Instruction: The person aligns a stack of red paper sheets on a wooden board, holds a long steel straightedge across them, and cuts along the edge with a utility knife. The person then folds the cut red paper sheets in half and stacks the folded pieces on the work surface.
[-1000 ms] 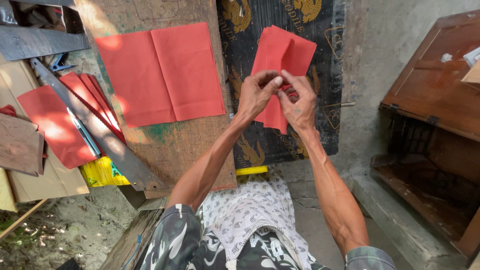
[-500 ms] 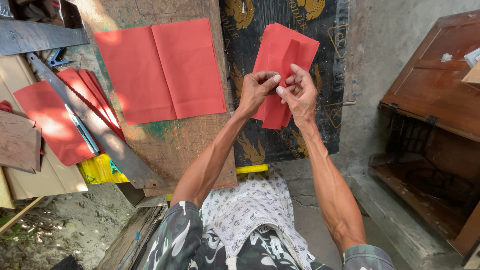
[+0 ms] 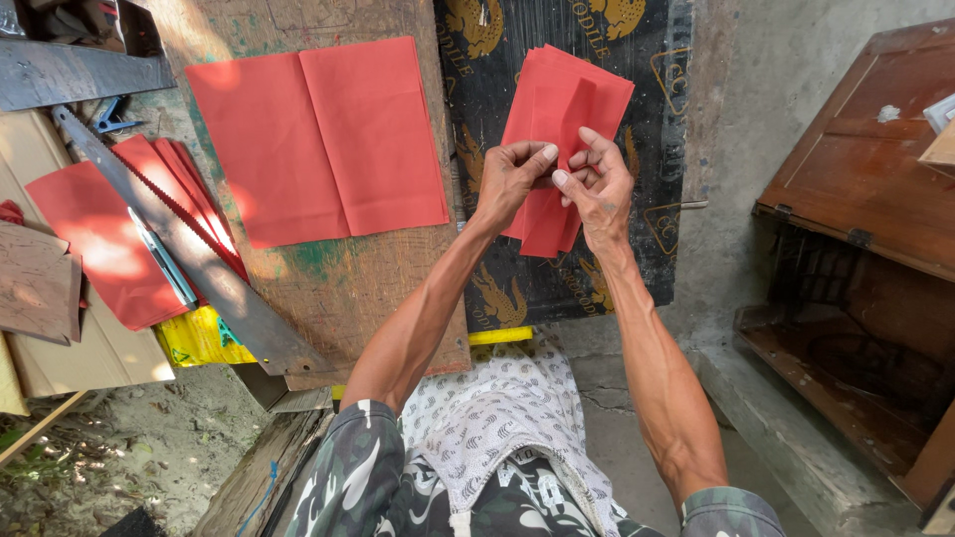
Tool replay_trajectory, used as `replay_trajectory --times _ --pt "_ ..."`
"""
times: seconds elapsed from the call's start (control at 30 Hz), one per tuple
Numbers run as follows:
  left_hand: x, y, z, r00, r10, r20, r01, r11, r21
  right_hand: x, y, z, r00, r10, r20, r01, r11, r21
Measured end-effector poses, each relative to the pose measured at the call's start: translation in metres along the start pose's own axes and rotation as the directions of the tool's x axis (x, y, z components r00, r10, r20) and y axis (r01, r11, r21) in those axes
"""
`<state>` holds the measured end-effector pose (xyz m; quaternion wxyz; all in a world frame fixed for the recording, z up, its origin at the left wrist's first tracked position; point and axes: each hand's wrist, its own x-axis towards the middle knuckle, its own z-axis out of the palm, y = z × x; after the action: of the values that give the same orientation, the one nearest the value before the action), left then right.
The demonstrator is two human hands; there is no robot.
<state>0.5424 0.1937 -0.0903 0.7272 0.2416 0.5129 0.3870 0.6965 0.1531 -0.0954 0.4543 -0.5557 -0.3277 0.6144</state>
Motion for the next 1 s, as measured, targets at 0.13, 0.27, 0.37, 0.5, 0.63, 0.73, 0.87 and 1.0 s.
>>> replay_trajectory --times 0.13,0.27,0.37,0.5,0.63,0.73,0.87,1.0 --pt "0.0008 0.0000 0.0002 1.000 -0.001 -0.002 0.001 1.000 -0.001 0.0001 0.0005 -0.0005 1.000 0.000 0.000 0.000 1.000 0.001" --pt "0.0021 -0.0006 -0.0001 1.000 -0.008 -0.007 0.008 1.000 0.013 0.0006 0.0009 0.0000 1.000 -0.005 -0.001 0.005 1.000 0.002" --pt "0.0026 -0.0005 0.0003 1.000 -0.007 -0.009 0.007 1.000 0.029 0.0004 0.0009 0.0001 1.000 -0.003 -0.002 0.003 1.000 -0.001" --pt "0.0022 0.0011 0.0011 1.000 -0.008 0.006 0.008 1.000 0.015 0.0008 0.0002 -0.0011 1.000 0.002 -0.010 -0.002 1.000 0.025" --pt "0.0005 0.0041 0.0026 0.999 -0.019 0.026 0.018 1.000 0.015 0.0003 -0.0013 -0.0035 1.000 -0.002 0.002 0.002 1.000 0.028" --pt "0.0004 0.0051 0.0038 0.999 -0.009 0.035 0.009 1.000 0.009 -0.0004 -0.0025 -0.0048 1.000 -0.010 0.005 0.010 0.999 0.034" --pt "0.0007 0.0042 0.0044 0.999 -0.002 0.044 0.002 1.000 -0.004 -0.0006 -0.0037 -0.0051 1.000 -0.014 -0.001 0.014 0.999 0.033" --pt "0.0003 0.0035 0.0039 0.999 0.005 0.049 -0.006 1.000 0.010 -0.0009 -0.0040 -0.0050 1.000 -0.006 -0.004 0.006 0.998 0.057"
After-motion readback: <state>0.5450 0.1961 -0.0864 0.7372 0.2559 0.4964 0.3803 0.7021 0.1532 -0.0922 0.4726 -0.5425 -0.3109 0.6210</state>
